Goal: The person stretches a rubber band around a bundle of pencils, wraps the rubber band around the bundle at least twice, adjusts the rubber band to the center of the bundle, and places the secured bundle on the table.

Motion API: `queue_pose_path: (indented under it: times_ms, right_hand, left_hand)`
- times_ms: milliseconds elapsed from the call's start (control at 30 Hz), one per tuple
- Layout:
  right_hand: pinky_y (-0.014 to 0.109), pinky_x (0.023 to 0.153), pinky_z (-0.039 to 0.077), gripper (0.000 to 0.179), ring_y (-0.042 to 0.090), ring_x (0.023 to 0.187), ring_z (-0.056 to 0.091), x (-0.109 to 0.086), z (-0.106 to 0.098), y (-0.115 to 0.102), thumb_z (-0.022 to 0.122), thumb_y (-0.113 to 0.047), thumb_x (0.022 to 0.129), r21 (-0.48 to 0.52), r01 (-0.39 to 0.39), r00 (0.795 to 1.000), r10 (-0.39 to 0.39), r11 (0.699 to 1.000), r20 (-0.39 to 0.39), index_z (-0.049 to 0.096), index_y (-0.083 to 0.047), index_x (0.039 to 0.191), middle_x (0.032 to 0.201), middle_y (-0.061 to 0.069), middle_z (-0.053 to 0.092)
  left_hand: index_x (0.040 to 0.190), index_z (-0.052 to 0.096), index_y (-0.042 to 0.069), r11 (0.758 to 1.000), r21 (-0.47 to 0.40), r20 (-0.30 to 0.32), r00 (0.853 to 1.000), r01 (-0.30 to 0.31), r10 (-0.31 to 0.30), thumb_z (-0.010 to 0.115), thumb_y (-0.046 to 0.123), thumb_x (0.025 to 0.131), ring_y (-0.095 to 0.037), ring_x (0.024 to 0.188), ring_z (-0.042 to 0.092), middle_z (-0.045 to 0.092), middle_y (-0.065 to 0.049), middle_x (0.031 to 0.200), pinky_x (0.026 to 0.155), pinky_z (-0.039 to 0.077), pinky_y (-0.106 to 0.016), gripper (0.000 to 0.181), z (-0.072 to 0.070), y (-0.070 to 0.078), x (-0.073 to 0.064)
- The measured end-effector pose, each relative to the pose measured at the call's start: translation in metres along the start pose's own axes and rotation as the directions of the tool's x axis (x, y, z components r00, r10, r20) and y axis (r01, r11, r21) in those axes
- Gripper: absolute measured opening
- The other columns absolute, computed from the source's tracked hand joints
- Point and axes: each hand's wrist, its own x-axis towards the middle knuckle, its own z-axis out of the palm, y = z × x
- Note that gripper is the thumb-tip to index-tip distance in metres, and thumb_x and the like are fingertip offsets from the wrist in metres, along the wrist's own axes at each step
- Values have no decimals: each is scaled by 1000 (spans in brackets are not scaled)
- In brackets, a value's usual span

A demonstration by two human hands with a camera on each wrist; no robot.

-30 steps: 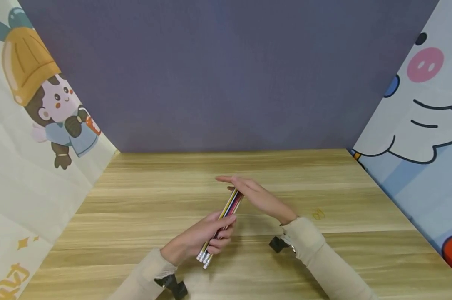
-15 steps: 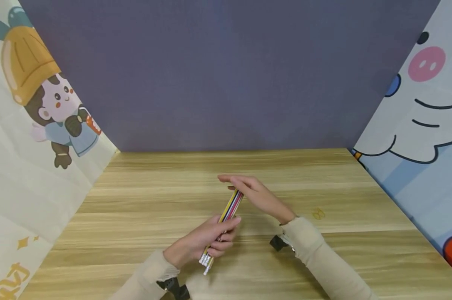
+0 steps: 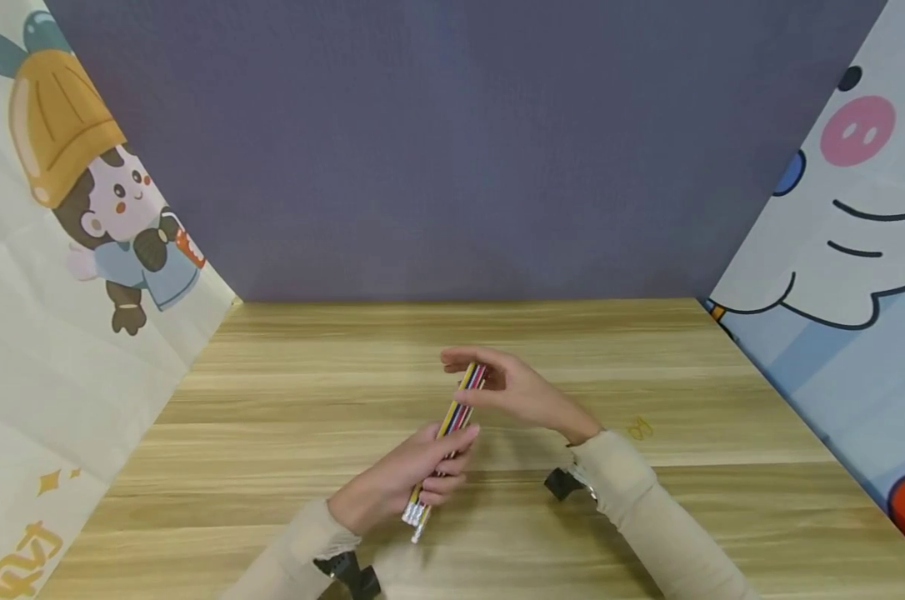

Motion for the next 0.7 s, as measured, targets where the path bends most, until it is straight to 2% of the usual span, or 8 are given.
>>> queue_pose_path:
  times_ms: [67,200,333,467,567,700]
  right_hand:
    - [44,107,49,59,27,127,55,-1,-4,0,70,-10,94,29,-9,1000,9,1000,14,45,-11,147,140,10,56]
    - [43,99,55,64,30,112,64,-2,-8,0,72,-10,92,68,-56,998,54,996,35,43,-16,148,125,15,64]
    - [49,93,58,61,32,101,69,-1,-7,1,72,-11,93,114,-84,996,84,990,6,45,-18,147,110,15,70]
    - [53,90,58,57,34,97,70,-1,-8,0,72,-12,92,152,-80,996,85,985,-30,49,-17,144,106,19,71]
    - [49,91,58,53,35,102,68,-1,-9,1,71,-14,93,145,-63,997,69,987,-44,50,-16,142,112,20,69]
    - [45,103,52,42,30,121,60,-1,-8,0,61,-21,101,106,-26,997,34,994,-69,51,-16,142,132,10,63]
  left_hand:
    - [88,42,16,1000,-23,-14,1000,-10,9,49,38,105,2,38,33,32,11,56,31,23,-12,29,-1,2,-1]
    - [91,44,16,997,-72,8,1000,-22,23,48,39,106,4,38,36,34,12,57,31,23,-11,27,-3,6,-2]
    - [89,44,16,996,-83,44,998,-42,46,46,38,107,3,38,35,35,12,57,30,24,-12,28,-3,6,-3]
    - [89,44,15,997,-67,54,997,-43,46,45,38,107,2,37,35,35,12,55,29,24,-13,29,-3,6,-3]
    - [91,43,15,997,-59,54,998,-41,44,44,38,107,2,37,33,33,12,54,29,23,-14,28,-2,6,-3]
    - [91,42,14,998,-57,64,997,-40,43,44,35,107,2,37,32,32,12,53,28,21,-14,26,-2,3,-3]
